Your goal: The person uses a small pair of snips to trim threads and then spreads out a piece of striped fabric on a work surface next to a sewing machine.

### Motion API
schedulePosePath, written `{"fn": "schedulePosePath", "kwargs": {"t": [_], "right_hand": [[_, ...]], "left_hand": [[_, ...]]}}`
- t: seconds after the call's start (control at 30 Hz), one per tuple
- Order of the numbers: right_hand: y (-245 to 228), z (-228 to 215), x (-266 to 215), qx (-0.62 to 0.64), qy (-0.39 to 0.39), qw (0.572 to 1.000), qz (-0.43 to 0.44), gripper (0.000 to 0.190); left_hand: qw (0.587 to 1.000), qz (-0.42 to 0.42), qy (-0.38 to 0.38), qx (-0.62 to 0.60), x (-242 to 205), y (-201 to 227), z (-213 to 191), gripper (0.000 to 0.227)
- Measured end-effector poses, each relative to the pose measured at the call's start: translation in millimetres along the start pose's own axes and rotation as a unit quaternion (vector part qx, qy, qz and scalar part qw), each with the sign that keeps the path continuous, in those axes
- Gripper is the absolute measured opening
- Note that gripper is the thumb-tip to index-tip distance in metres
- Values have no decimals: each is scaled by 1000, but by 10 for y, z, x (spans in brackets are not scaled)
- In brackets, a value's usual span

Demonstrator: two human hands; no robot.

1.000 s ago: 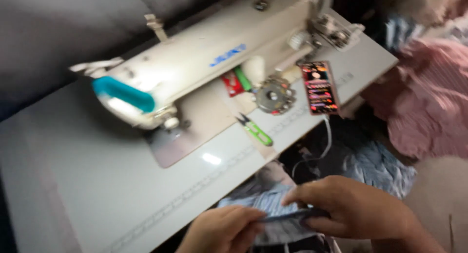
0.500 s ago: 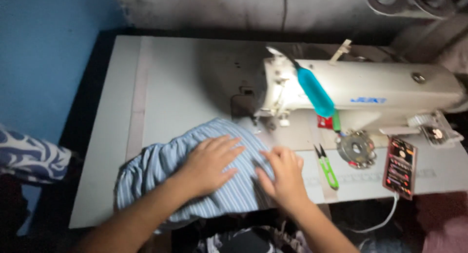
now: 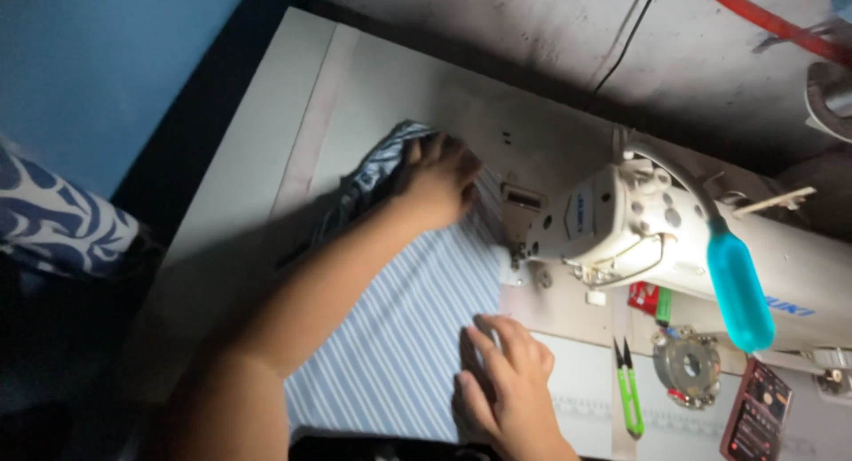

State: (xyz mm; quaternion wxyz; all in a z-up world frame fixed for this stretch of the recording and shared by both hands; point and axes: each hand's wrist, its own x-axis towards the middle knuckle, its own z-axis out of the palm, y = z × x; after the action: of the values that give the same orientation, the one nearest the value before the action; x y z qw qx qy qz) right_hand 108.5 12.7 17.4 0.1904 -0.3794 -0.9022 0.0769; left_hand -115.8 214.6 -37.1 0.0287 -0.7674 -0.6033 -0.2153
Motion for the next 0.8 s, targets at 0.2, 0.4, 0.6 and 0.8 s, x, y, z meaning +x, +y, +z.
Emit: {"fn": "schedulePosePath", "kwargs": {"t": [0.2,0.4,0.6,0.8], "right_hand": [[129,127,-14,-12,-35,999,22,71],[155,178,-49,-52,-38,998,22,79],[190,179,112,-48,-62,996,34,79],[211,153,105,-53,-55,996,46,75]], "left_hand": [[995,-36,-85,-33,286,39,-142,52],[992,-1,-125,-17,234,99,-173,58],[982,-57,-181,0,497,70,-143,61],[975,-62,-212,-14,559,88,-286,61]]}}
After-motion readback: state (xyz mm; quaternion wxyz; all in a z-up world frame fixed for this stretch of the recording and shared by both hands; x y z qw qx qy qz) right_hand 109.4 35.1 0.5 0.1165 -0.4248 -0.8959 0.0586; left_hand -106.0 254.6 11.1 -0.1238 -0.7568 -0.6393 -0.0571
